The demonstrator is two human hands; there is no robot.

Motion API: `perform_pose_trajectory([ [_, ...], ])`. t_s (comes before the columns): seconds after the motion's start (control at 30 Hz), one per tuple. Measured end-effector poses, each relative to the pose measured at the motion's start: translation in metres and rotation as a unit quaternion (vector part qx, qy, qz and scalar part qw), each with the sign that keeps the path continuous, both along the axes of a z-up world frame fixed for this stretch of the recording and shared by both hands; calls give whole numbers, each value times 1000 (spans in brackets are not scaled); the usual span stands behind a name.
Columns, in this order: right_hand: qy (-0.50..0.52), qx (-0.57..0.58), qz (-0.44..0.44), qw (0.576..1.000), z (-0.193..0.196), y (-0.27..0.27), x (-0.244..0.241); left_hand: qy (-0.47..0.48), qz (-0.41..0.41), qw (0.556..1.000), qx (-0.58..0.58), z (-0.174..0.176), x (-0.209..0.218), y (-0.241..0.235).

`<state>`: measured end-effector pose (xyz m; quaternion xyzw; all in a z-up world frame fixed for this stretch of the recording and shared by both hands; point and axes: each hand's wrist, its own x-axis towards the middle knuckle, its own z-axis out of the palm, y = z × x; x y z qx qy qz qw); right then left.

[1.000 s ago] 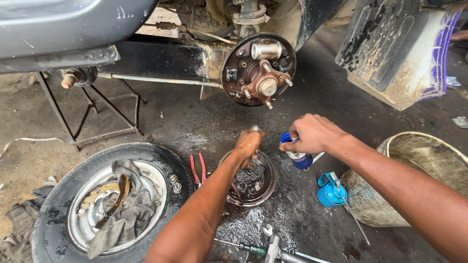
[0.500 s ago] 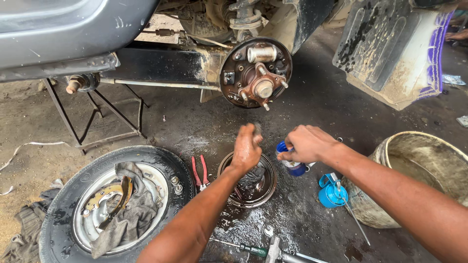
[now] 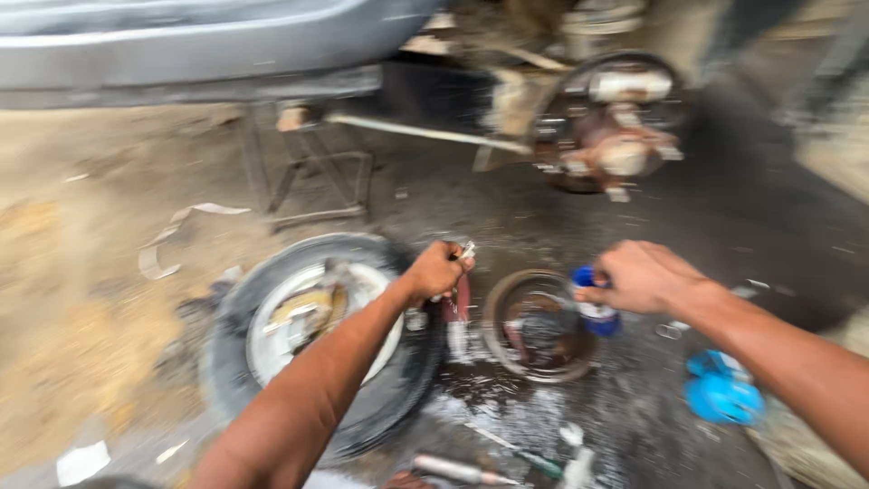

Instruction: The person cleans a brake shoe and other small metal components using a rag and a liquid solvent. They repeatedly dip the rag into a blue container to apply the solvent and wipe the parts over a metal bowl to catch the runoff.

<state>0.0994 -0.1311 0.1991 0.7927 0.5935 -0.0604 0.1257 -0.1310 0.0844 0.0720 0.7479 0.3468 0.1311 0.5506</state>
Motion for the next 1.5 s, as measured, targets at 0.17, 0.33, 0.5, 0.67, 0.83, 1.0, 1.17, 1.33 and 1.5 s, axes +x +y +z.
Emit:
perform_pose_trajectory([
  [0.17,-8,-7,52,999,-24,36,-12,101,133,984,60,-60,-132,110],
  [0.33,-15,-38,59,997,-25,60,-37,334,103,926,141,-159,-275,193],
  [0.5,-32,-61,65,996,-36,60,-43,359,213,904,90,-192,-321,187],
  [0.67,-39,-86,65,993,-55,58,-30,384,331,861,28,-129,-310,141],
  [0.83,-32,-81,31,996,-50,52,-20,366,357,857,65,-59,-292,106],
  [1.0,-4,-47,50,998,-47,39,-2,208,271,920,194,-47,-230,98],
  [1.17,7,-27,95,995,-44,21,6,115,127,966,195,-30,-107,42],
  [1.33,35,-15,7,999,-26,-13,9,31,-66,952,297,-45,12,-24],
  [1.5,19,-52,-19,998,-27,-36,26,173,-173,945,216,-67,83,-86],
])
